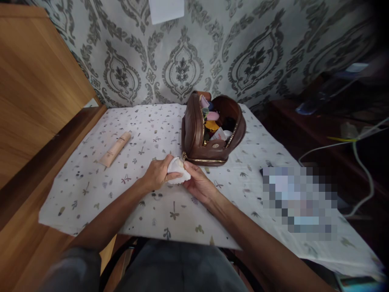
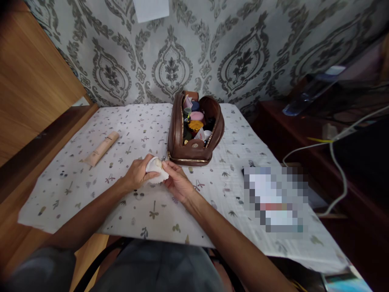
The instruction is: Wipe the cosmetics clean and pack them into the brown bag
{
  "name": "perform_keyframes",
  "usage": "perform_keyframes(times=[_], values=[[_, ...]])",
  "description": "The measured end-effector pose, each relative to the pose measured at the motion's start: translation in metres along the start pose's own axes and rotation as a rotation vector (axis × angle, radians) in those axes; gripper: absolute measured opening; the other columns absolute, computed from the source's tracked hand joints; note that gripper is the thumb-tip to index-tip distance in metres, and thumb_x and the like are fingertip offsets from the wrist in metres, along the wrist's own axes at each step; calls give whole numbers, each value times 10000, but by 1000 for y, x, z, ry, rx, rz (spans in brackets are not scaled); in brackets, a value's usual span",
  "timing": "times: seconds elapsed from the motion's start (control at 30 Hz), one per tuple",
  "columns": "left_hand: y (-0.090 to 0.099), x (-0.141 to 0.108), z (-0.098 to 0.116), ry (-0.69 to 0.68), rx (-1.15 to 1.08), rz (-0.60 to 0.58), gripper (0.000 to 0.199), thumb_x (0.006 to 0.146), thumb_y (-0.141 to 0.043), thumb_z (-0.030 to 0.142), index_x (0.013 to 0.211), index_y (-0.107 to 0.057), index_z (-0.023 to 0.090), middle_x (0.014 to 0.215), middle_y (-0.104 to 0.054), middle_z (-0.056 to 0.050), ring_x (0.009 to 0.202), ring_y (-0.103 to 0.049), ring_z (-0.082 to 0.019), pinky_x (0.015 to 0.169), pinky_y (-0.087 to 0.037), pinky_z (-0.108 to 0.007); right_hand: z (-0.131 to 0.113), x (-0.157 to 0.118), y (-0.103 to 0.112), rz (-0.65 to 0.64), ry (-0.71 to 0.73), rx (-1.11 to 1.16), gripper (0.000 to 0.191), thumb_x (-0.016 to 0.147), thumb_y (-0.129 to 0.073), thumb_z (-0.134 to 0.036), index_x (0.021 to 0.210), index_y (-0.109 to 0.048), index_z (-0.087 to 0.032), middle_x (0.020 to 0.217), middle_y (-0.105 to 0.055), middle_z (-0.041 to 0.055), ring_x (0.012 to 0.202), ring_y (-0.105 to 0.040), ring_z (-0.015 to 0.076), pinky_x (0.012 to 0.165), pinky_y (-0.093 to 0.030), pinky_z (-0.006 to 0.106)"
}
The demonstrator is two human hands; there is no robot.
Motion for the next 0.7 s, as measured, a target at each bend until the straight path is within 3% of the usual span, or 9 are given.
perform_keyframes(times=[0.37,0.57,0.7], values=[[1,0,-8,-18,-18,91,443,953,-416,643,915,-534,218,598,-529,33,524,-545,-153,558,-366,-244,-8,0,1,43,139,-52,378,565,-939,-398,774,-669,-235,764,-630,-52,635,-518,88,561,-449,199],[1,-1,-2,-50,-110,58,525,884,-539,655,1181,-521,223,933,-687,-44,778,-665,-200,713,-488,-287,-8,-4,-3,40,226,-217,413,542,-946,-361,811,-654,-250,853,-674,-31,781,-600,142,707,-480,256],[0,-1,1,-30,-166,58,500,870,-593,596,1202,-519,230,977,-690,-39,800,-673,-196,740,-507,-289,-8,-6,-4,44,250,-220,360,611,-911,-429,831,-679,-264,864,-681,-28,823,-605,152,750,-484,268]])
Point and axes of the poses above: each hand's wrist, its own x-axis towards the middle knuckle, its own y-axis out of the back of the hand, z = x × y, the point moved 2 cm from there along x, towards the middle knuckle
